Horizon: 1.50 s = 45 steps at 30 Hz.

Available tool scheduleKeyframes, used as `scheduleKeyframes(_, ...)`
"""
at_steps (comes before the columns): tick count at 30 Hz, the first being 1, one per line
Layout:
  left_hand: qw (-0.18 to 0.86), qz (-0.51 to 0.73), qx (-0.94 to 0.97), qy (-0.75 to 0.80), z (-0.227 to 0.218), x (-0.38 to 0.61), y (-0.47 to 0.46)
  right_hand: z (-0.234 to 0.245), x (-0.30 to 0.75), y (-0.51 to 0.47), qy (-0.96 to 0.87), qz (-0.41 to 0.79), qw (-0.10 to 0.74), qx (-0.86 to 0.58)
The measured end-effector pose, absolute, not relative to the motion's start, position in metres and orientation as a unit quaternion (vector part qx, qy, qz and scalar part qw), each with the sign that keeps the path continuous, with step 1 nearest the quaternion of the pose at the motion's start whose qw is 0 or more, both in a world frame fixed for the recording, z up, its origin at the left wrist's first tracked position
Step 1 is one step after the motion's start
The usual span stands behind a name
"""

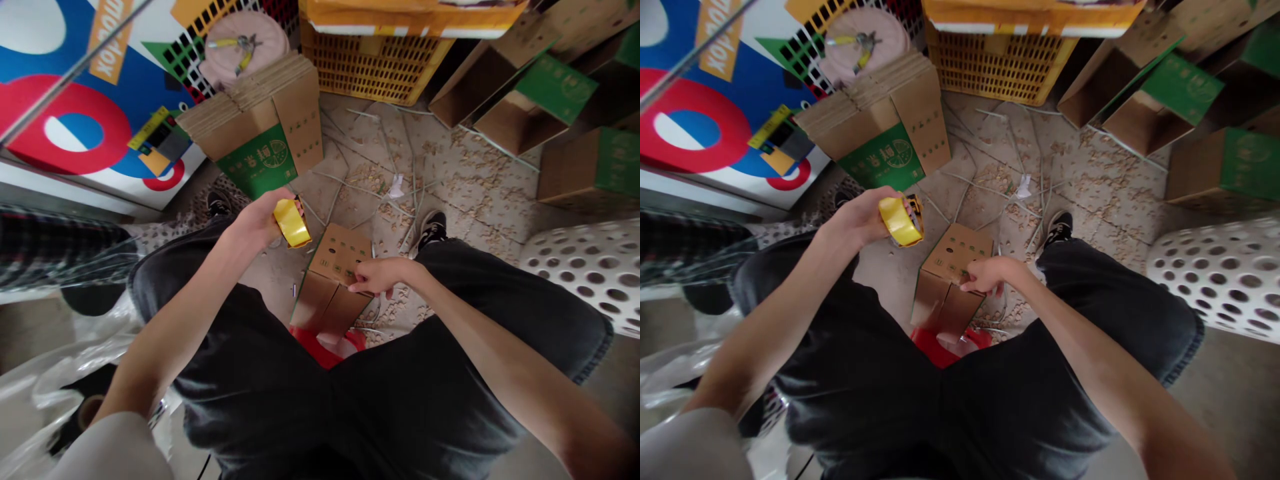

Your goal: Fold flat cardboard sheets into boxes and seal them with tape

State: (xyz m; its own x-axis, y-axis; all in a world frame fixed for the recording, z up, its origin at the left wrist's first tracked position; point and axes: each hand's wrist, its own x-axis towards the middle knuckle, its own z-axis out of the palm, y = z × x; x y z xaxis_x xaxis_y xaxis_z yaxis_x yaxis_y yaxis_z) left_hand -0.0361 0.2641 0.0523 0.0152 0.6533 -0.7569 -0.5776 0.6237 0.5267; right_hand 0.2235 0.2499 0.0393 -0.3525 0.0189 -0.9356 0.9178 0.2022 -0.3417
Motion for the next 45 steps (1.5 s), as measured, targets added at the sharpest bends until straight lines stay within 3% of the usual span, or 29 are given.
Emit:
scheduleKeyframes(25, 0.699, 0.446, 0.039, 0.558, 0.049, -0.036, 0.263, 0.035, 0.229, 0.251, 0.638, -0.529, 0.399, 0.393)
scheduleKeyframes(29, 0.697, 0.445, 0.045, 0.561, 0.049, -0.036, 0.263, 0.036, 0.234, 0.261, 0.701, -0.455, 0.348, 0.426)
scheduleKeyframes(37, 0.693, 0.443, 0.045, 0.567, 0.054, -0.033, 0.262, 0.012, 0.246, 0.279, 0.804, -0.257, 0.168, 0.509)
scheduleKeyframes(45, 0.709, 0.438, 0.032, 0.553, 0.05, -0.035, 0.263, 0.004, 0.24, 0.272, 0.788, -0.25, 0.167, 0.537)
